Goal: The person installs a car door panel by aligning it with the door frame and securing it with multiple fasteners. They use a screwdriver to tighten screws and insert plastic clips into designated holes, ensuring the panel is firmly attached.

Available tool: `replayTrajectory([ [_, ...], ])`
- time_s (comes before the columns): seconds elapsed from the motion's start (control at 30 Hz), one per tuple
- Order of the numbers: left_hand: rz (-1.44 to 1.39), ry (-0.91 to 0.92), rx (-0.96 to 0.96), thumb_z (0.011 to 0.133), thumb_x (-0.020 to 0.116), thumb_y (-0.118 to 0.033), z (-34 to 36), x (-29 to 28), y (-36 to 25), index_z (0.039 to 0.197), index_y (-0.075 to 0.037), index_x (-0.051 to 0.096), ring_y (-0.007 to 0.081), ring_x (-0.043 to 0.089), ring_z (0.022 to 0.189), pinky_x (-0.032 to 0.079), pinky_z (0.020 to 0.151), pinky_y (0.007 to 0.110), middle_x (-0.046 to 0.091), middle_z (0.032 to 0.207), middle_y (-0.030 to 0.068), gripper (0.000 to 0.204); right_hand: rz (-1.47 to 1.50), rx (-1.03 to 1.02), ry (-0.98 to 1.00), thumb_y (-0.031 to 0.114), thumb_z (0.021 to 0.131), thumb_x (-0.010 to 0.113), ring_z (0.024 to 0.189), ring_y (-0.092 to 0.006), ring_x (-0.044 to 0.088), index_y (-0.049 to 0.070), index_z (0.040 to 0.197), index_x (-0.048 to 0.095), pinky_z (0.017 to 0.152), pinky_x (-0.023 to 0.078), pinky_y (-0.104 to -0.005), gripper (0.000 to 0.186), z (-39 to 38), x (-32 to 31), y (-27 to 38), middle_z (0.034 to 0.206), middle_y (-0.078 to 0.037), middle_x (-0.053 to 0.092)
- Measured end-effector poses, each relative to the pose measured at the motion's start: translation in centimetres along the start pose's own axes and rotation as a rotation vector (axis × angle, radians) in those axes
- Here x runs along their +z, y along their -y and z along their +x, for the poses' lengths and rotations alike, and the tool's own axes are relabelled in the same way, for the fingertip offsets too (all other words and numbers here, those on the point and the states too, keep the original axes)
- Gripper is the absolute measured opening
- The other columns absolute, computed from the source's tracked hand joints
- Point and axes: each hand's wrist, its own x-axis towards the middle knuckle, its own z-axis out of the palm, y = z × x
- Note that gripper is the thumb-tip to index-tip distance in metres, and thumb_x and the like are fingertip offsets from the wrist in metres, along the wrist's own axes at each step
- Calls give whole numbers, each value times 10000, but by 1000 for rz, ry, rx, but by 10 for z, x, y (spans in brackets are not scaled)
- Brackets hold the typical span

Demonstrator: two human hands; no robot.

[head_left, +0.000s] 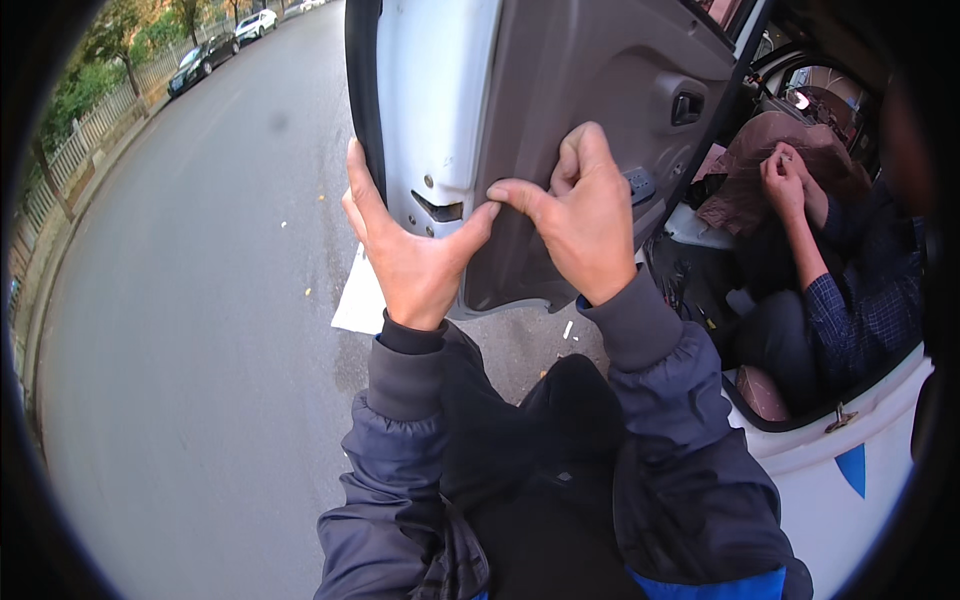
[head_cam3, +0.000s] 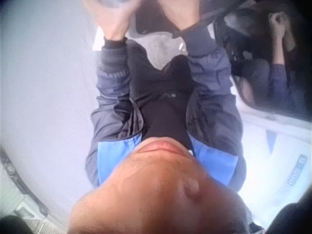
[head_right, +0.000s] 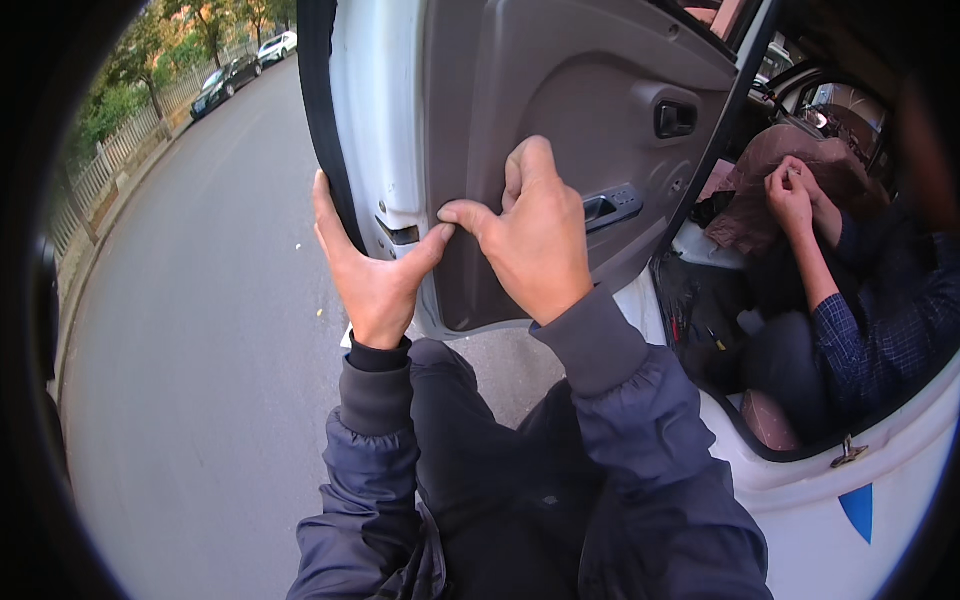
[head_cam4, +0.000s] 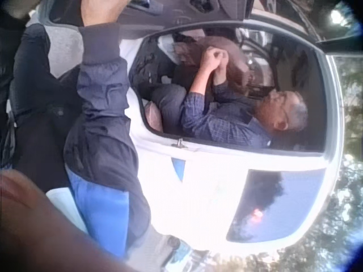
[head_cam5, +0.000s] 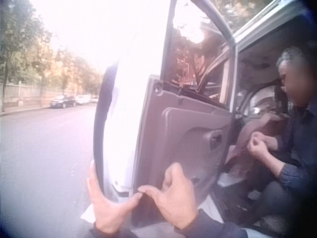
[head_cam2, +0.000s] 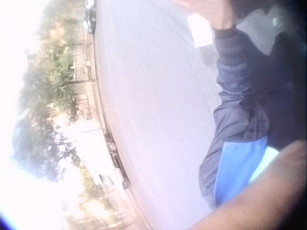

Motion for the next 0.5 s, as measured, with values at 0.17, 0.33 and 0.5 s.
replayTrajectory([
  [0.17, 60, 33, -36, 633, 942, -299, 11, -2, 2, 1628, -37, 145, 413, 424, 1343, 371, 1138, 492, 359, 1412, 268, 1302, 342, 72, 248, 65, 830, 807, 700, -162, 533, 36, 966, 472, 684, 500, -327, 362, -4, -4, -21, 780, -57, 550],
  [0.33, 115, 89, -90, 622, 955, -399, 25, -1, 10, 1633, -8, 92, 460, 374, 1383, 321, 1173, 530, 328, 1443, 322, 1386, 468, 6, 295, -53, 907, 658, 962, -123, 618, 30, 1102, 486, 917, 501, -288, 273, -31, -4, -37, 971, -47, 589],
  [0.5, 206, 21, -39, 686, 949, -395, 32, 7, 14, 1594, 90, 224, 333, 407, 1433, 317, 1197, 408, 376, 1557, 276, 1259, 529, 32, 239, -28, 892, 677, 925, -143, 649, 35, 1152, 509, 906, 523, -321, 316, -62, -11, -57, 951, -44, 626],
])
